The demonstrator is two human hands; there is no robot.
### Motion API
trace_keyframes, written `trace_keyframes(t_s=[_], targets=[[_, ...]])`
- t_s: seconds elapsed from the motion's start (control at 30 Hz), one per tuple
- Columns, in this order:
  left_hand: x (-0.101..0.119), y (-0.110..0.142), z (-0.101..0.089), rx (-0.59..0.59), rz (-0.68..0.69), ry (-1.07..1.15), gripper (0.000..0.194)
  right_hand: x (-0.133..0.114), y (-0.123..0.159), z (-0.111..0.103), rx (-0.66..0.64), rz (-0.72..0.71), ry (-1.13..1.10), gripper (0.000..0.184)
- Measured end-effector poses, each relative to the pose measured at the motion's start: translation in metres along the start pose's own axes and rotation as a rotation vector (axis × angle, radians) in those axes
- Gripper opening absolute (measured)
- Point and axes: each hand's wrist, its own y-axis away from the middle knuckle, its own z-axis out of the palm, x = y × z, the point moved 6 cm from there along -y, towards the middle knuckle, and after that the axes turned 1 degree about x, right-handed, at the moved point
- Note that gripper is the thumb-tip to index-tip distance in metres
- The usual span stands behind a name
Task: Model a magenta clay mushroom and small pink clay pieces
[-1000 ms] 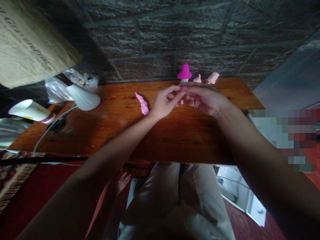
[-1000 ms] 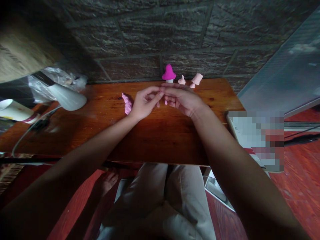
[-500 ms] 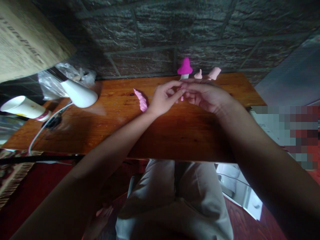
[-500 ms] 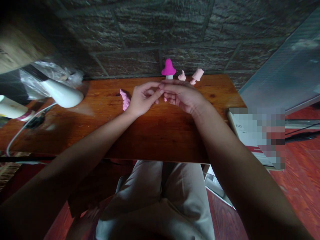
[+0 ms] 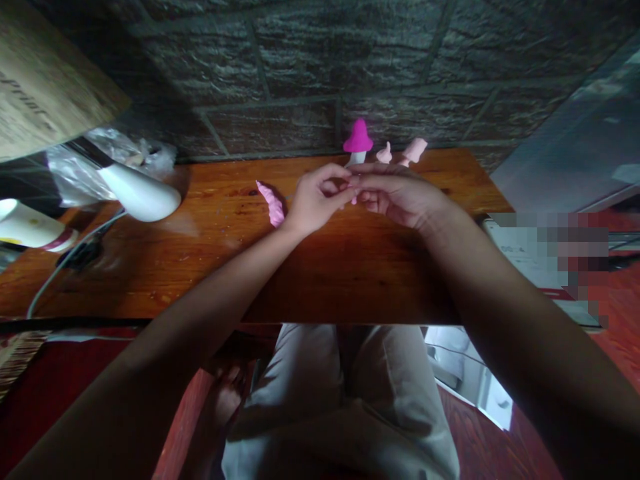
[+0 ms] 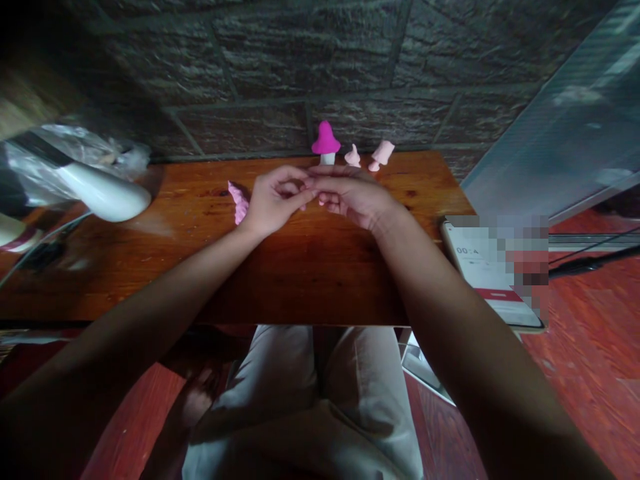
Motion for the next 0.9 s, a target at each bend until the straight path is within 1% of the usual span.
trace_keyframes(t_s=[0.17,0.3,0.4,0.67,0.8,0.9], targets=[[0.003,0.001,0.000,-0.004,-0.001,-0.033,0.019,0.001,0.000,0.000,0.037,0.014,0.003,0.026],[0.005,0.002,-0.001,-0.002,-0.012,-0.038,0.015,0.003,0.001,0.000,0.041,0.047,0.012,0.023],[0.006,0.001,-0.002,0.011,-0.016,-0.040,0.013,0.001,0.003,0.001,0.048,0.038,0.020,0.023],[0.007,0.002,0.000,0.010,-0.050,-0.047,0.013,0.003,-0.001,-0.004,0.090,0.018,-0.024,0.031],[0.011,0.003,-0.001,0.017,-0.040,-0.026,0.012,0.002,0.000,-0.003,0.093,0.010,-0.047,0.033],[0.013,0.003,-0.002,0.019,-0.031,-0.033,0.010,0.002,0.002,-0.002,0.110,0.031,-0.058,0.033]])
